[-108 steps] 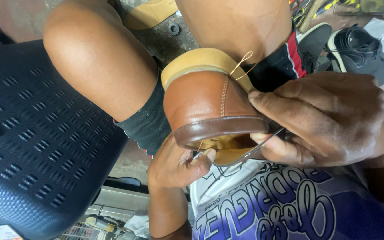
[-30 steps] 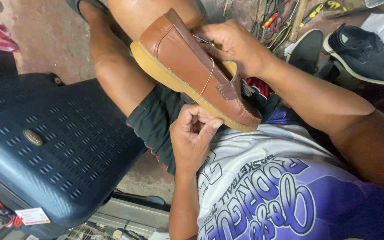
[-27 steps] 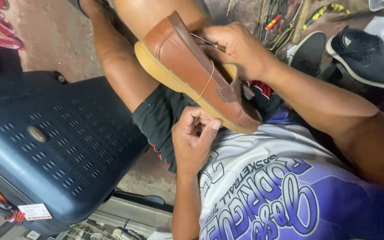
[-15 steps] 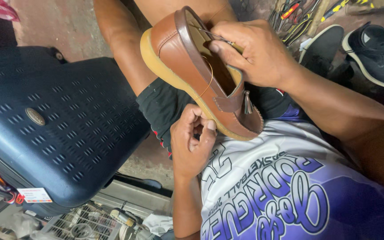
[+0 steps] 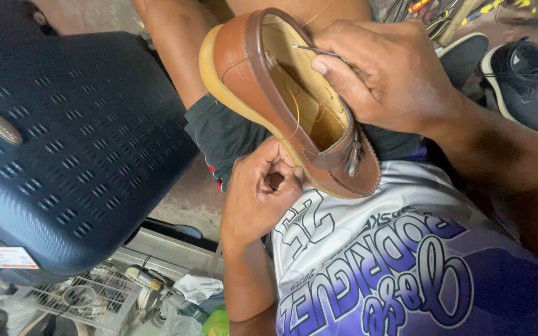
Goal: The person sews a brown leather loafer using a needle and thread, pulling the thread through pre-punched holes along the shoe's upper. They then apply glue from a small bottle to the stitching area and continue sewing.
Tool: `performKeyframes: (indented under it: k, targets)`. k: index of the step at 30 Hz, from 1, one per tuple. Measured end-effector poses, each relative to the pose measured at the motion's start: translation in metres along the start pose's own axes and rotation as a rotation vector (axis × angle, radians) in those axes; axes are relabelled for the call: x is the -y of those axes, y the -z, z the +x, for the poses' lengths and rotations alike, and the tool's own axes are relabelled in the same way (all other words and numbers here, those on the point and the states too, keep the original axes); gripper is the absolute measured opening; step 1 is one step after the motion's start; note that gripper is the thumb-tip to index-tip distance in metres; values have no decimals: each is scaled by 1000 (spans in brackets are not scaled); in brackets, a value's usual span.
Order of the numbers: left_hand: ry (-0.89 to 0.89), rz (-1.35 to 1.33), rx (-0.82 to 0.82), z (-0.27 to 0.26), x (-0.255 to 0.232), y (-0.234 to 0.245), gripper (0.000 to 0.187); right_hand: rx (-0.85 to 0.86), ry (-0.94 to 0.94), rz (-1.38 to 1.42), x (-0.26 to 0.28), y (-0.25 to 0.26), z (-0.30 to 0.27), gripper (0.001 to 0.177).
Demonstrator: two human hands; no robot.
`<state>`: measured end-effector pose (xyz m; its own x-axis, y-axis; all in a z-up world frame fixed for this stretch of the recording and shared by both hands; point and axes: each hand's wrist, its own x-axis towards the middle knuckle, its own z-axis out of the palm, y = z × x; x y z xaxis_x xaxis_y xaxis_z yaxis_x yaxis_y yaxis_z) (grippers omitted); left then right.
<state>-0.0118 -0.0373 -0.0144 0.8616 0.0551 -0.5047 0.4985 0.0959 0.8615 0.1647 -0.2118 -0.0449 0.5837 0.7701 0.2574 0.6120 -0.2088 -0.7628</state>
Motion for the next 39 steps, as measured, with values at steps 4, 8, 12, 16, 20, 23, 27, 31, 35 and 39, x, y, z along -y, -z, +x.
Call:
performKeyframes:
  k: [4,8,12,16,20,23,27,31,35,39]
  targets:
    - [16,-21,8,0,1,0,29,-2,11,5,0,2,1,10]
    - [55,-8,35,2,-2,3,29,-6,7,-40,1,2,0,10]
    - [58,5,60,3,-2,4,32,3,-12,-33,2,3,-1,9]
    - [40,-22,72,5,-2,4,32,0,-18,-39,2,4,0,11]
    - [52,-10,83,5,-2,5,32,-7,-5,-46,1,4,-1,9]
    - [32,-72,102,4,0,5,30,-3,-9,-19,0,4,-3,9]
    - [3,-114,127,5,-1,6,30,0,-33,-14,0,3,-3,10]
    - [71,12,85,7,-4,5,24,0,12,-76,-1,3,-2,9]
    - [56,-16,105,9,-9,6,19,25,-42,-72,-1,3,-1,11]
    - [49,2,139,13,-13,10,21,26,-21,-96,0,3,1,9]
